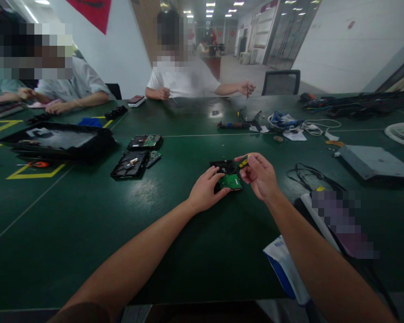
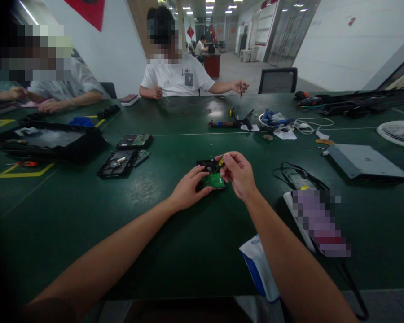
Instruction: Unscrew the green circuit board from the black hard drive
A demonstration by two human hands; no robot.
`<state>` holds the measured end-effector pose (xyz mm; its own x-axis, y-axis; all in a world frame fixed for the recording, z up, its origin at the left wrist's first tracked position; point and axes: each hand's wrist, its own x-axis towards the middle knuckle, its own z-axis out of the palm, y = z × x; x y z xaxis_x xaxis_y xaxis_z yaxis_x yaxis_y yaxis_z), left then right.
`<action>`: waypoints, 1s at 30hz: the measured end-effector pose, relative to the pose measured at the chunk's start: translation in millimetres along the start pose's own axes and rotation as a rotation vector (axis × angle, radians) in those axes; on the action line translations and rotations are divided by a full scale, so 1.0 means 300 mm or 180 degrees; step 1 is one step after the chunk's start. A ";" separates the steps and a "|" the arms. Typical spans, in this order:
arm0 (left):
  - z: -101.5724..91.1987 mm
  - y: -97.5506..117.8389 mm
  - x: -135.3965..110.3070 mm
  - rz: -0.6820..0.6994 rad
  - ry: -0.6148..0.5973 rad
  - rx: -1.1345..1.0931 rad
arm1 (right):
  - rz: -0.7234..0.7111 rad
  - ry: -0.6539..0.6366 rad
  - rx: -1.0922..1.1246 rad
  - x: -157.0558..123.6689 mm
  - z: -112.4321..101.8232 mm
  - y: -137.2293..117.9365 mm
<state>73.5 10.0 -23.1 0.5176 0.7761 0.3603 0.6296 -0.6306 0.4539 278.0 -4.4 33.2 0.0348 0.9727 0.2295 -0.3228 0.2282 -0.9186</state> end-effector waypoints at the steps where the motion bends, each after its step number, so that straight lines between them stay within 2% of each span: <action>1: 0.000 -0.001 0.000 -0.0002 -0.0003 0.0005 | 0.0005 -0.0001 0.0028 0.000 0.000 0.001; 9: 0.002 -0.002 0.001 -0.0038 -0.0037 0.0029 | 0.0008 -0.0095 0.0056 0.002 -0.005 0.005; 16: -0.001 0.001 0.000 -0.0035 -0.0029 0.0015 | 0.0053 0.0006 -0.0263 0.000 -0.005 -0.002; 26: 0.006 -0.007 -0.001 -0.0013 -0.0026 0.0048 | 0.0028 -0.0116 0.0087 0.002 -0.005 0.005; 30: 0.007 -0.007 -0.001 -0.0015 -0.0014 0.0028 | 0.0045 -0.0098 0.0005 0.002 -0.004 -0.001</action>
<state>73.1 11.1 -25.9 0.5171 0.7790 0.3545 0.6371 -0.6269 0.4484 279.1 -3.9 33.2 0.0011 0.9741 0.2262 -0.3246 0.2143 -0.9212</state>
